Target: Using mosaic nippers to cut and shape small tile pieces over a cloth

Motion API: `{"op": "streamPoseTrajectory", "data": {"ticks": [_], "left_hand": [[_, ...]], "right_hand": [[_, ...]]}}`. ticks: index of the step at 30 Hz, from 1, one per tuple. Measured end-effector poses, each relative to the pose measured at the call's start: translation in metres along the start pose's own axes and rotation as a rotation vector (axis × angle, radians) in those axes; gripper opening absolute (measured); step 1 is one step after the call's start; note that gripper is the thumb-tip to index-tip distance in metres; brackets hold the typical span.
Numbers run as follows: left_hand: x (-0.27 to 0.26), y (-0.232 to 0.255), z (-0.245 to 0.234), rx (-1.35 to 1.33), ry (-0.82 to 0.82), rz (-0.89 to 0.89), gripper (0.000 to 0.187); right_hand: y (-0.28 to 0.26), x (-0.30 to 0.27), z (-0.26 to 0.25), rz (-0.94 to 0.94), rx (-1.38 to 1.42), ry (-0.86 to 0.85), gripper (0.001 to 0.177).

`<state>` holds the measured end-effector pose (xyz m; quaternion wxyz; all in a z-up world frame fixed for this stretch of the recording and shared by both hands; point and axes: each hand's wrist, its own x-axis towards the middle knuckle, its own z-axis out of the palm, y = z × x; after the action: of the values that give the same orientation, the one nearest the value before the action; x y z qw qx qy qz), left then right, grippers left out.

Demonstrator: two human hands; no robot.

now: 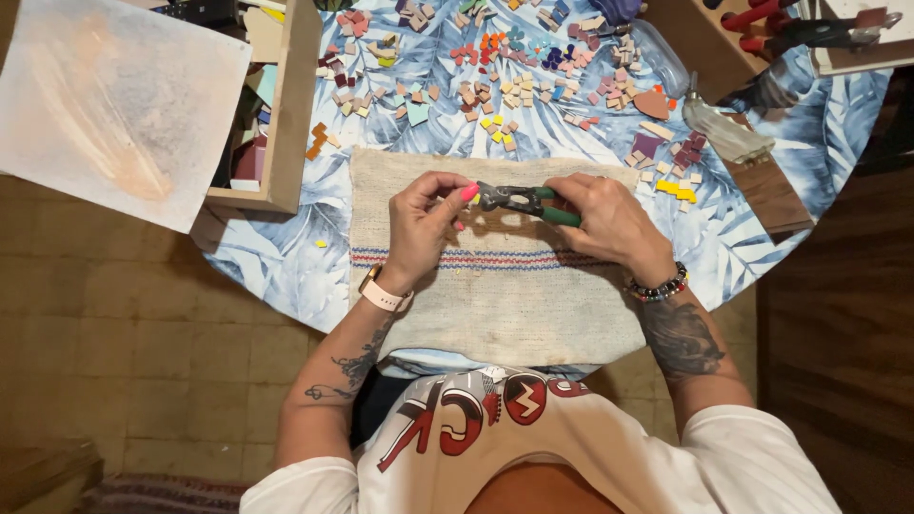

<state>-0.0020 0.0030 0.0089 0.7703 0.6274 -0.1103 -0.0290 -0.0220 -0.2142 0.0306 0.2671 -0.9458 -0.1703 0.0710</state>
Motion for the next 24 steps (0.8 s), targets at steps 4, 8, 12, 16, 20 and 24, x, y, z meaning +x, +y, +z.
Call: {"op": "streamPoseTrajectory", "data": {"ticks": [4, 8, 12, 16, 20, 24], "left_hand": [[-0.002, 0.007, -0.002, 0.139, 0.009, 0.098, 0.009], [-0.001, 0.003, -0.003, 0.161, 0.005, 0.131, 0.008], [-0.001, -0.002, -0.004, 0.167, -0.011, 0.13, 0.007], [-0.003, 0.002, -0.003, 0.172, -0.021, 0.139, 0.007], [-0.004, 0.002, -0.002, 0.131, -0.031, 0.101, 0.008], [-0.004, 0.0, -0.003, 0.104, -0.024, 0.088, 0.009]], "right_hand": [[0.007, 0.001, 0.004, -0.028, 0.013, -0.001, 0.037], [0.012, 0.002, 0.008, -0.041, 0.016, -0.003, 0.038], [0.006, 0.0, 0.009, -0.012, -0.001, -0.018, 0.039], [0.006, -0.001, 0.008, 0.004, -0.019, -0.021, 0.035], [0.008, -0.001, 0.009, -0.004, -0.011, -0.013, 0.033], [0.004, 0.0, 0.008, 0.01, -0.015, -0.02, 0.033]]}}
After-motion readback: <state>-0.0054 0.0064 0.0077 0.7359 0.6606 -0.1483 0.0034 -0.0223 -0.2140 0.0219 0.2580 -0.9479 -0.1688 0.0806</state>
